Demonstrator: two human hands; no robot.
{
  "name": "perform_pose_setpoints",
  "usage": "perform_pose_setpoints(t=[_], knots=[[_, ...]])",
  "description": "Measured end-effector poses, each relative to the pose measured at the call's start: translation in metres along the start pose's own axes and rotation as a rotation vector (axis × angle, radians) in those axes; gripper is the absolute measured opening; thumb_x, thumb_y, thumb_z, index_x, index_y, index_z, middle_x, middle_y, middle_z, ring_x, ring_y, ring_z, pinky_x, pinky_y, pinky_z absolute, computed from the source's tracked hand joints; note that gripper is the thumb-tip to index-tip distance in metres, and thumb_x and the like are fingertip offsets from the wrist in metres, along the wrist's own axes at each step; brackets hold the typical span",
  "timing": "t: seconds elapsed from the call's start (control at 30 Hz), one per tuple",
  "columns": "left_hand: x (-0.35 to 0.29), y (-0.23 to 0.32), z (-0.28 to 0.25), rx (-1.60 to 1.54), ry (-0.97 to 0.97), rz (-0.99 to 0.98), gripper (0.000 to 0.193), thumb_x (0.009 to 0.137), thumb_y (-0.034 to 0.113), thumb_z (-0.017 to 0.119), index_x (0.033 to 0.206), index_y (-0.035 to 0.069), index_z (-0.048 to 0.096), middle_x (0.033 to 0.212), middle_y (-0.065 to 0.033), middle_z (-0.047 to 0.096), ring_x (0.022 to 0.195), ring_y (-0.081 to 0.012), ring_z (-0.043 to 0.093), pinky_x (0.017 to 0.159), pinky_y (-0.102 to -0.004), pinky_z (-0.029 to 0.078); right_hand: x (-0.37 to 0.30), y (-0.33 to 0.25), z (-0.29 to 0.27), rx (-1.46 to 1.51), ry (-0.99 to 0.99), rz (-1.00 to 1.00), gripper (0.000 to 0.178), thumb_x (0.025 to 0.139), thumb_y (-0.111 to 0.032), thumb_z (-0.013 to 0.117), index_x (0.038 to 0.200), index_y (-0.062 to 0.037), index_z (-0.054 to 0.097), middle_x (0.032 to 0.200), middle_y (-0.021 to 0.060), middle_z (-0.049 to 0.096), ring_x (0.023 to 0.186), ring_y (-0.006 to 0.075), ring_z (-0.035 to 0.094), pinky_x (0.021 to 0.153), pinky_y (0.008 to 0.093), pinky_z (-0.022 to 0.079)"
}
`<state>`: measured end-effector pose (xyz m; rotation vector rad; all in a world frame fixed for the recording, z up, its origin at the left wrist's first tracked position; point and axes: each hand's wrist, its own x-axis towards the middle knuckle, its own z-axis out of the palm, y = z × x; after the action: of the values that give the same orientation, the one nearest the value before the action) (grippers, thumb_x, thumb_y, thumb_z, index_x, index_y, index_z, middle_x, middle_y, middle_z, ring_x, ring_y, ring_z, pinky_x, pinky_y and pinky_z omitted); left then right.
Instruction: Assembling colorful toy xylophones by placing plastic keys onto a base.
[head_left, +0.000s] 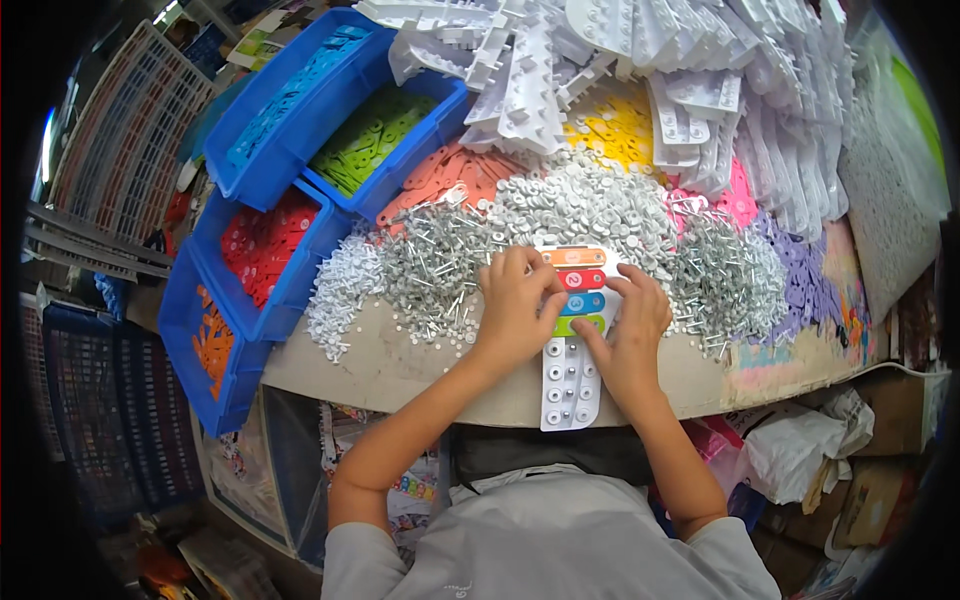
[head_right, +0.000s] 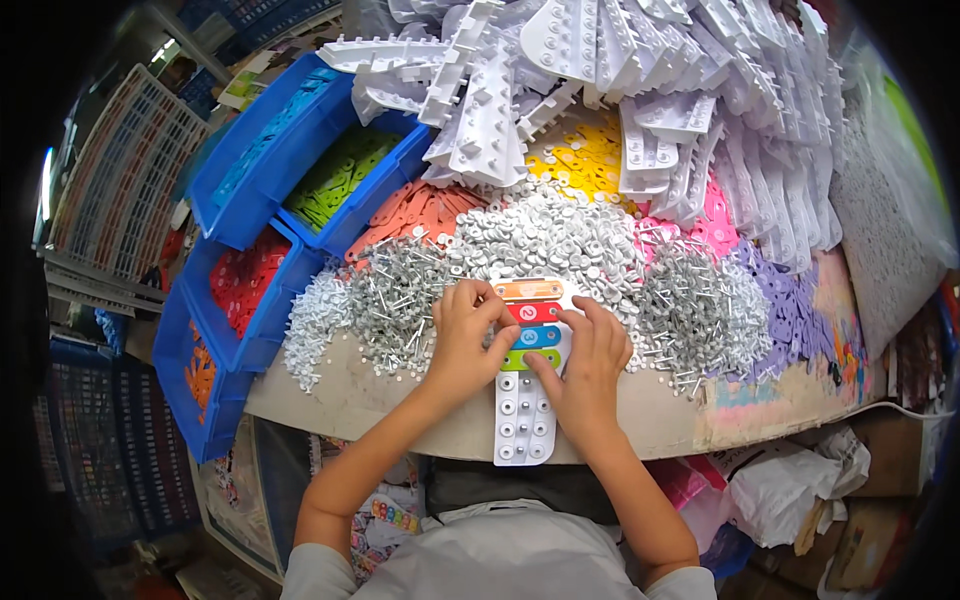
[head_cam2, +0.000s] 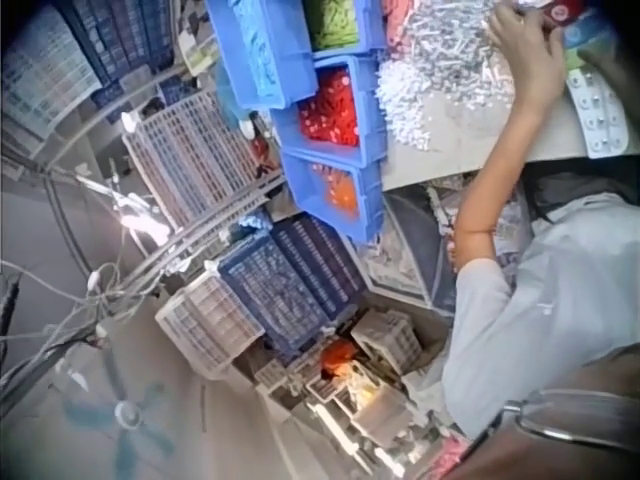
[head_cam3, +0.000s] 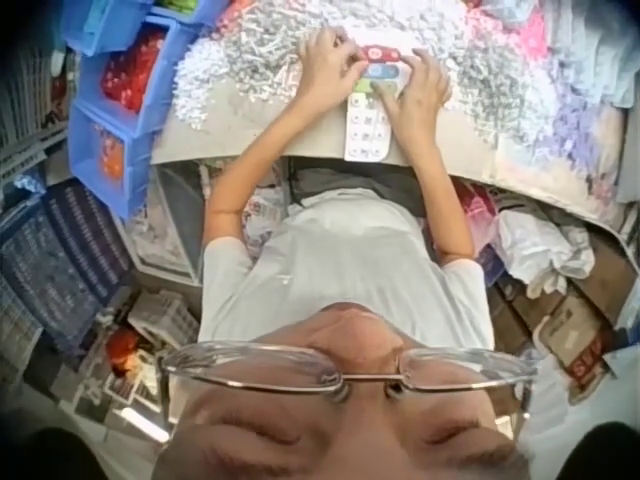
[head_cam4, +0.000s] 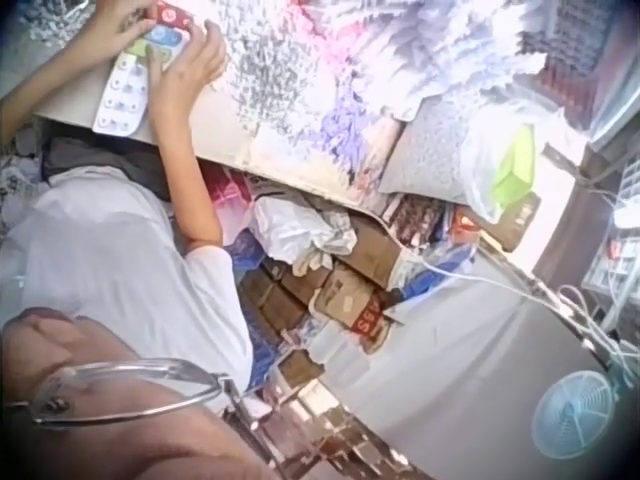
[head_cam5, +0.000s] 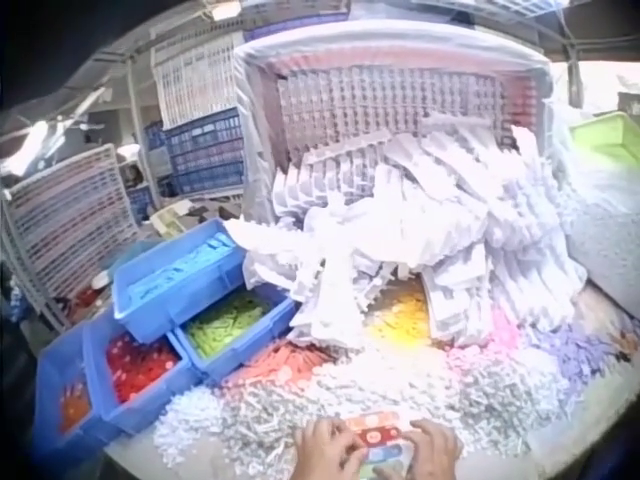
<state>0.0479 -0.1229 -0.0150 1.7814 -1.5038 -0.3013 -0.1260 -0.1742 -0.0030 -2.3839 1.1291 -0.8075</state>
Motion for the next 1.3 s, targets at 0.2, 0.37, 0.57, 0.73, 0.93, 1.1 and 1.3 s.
perform_pose_setpoints(t=[0.2,0.37,0.57,0.73,0.93,1.1,1.3], knots=[[0.003,0.006,0.003,-0.015,0.05,-0.003,0.042,0.079,0.017,0.075,0.114,0.009,0.054,0.112,-0.011,0.05,0.11,-0.0301,0.048,0.096,-0.0425,0.032,-0.003,-0.001,-0.001,0.008,-0.015,0.011,0.055,0.075,-0.017,0.083,0.121,-0.0056,0.055,0.138,0.0159,0.051,0.131,0.0361,0.043,0.11,0.0491,0.028],[0.004,0.003,-0.002,0.017,-0.021,0.003,0.036,0.078,0.017,0.077,0.109,0.011,0.059,0.112,-0.0093,0.052,0.112,-0.028,0.048,0.097,-0.0418,0.031,-0.004,0.001,0.003,0.045,-0.03,0.013,0.053,0.077,-0.018,0.082,0.122,-0.0061,0.055,0.136,0.0154,0.051,0.131,0.0356,0.042,0.11,0.0494,0.026],[0.012,-0.004,-0.011,0.001,-0.096,-0.017,0.022,0.076,0.024,0.082,0.089,0.013,0.067,0.105,-0.0061,0.053,0.108,-0.0255,0.048,0.098,-0.0418,0.03,-0.002,0.002,0.002,0.052,-0.017,0.026,0.052,0.078,-0.02,0.082,0.121,-0.0064,0.056,0.135,0.0152,0.051,0.13,0.0354,0.042,0.11,0.0491,0.026],[0.009,-0.007,-0.007,0.009,-0.083,-0.013,0.021,0.077,0.025,0.081,0.085,0.012,0.066,0.102,-0.006,0.053,0.106,-0.0251,0.049,0.096,-0.0407,0.031,-0.002,0.003,0.002,0.012,-0.013,0.022,0.05,0.077,-0.021,0.083,0.117,-0.0058,0.058,0.134,0.0152,0.052,0.129,0.0355,0.044,0.109,0.0485,0.029],[0.001,-0.005,-0.004,0.037,-0.006,-0.038,0.024,0.078,0.027,0.081,0.085,0.011,0.065,0.102,-0.0049,0.054,0.106,-0.025,0.049,0.094,-0.0403,0.032,-0.003,0.0,0.002,0.031,-0.015,0.034,0.047,0.076,-0.021,0.083,0.114,-0.006,0.06,0.133,0.0145,0.052,0.129,0.0351,0.043,0.109,0.0486,0.028],[0.026,-0.009,-0.02,0.058,0.032,0.06,0.022,0.08,0.024,0.08,0.087,0.008,0.066,0.096,-0.0065,0.061,0.098,-0.0251,0.058,0.09,-0.0393,0.039,-0.004,0.003,0.0,-0.011,-0.029,0.034,0.046,0.077,-0.021,0.083,0.114,-0.0066,0.061,0.134,0.0144,0.051,0.131,0.0353,0.041,0.11,0.0485,0.027],[0.104,-0.078,-0.073,0.113,0.248,0.007,0.017,0.092,0.013,0.065,0.103,0.002,0.072,0.098,-0.0162,0.071,0.09,-0.0348,0.068,0.079,-0.0438,0.052,-0.006,-0.001,0.002,0.0,-0.015,0.012,0.043,0.079,-0.019,0.082,0.114,-0.0073,0.061,0.135,0.0142,0.049,0.132,0.0356,0.04,0.111,0.0489,0.026]])
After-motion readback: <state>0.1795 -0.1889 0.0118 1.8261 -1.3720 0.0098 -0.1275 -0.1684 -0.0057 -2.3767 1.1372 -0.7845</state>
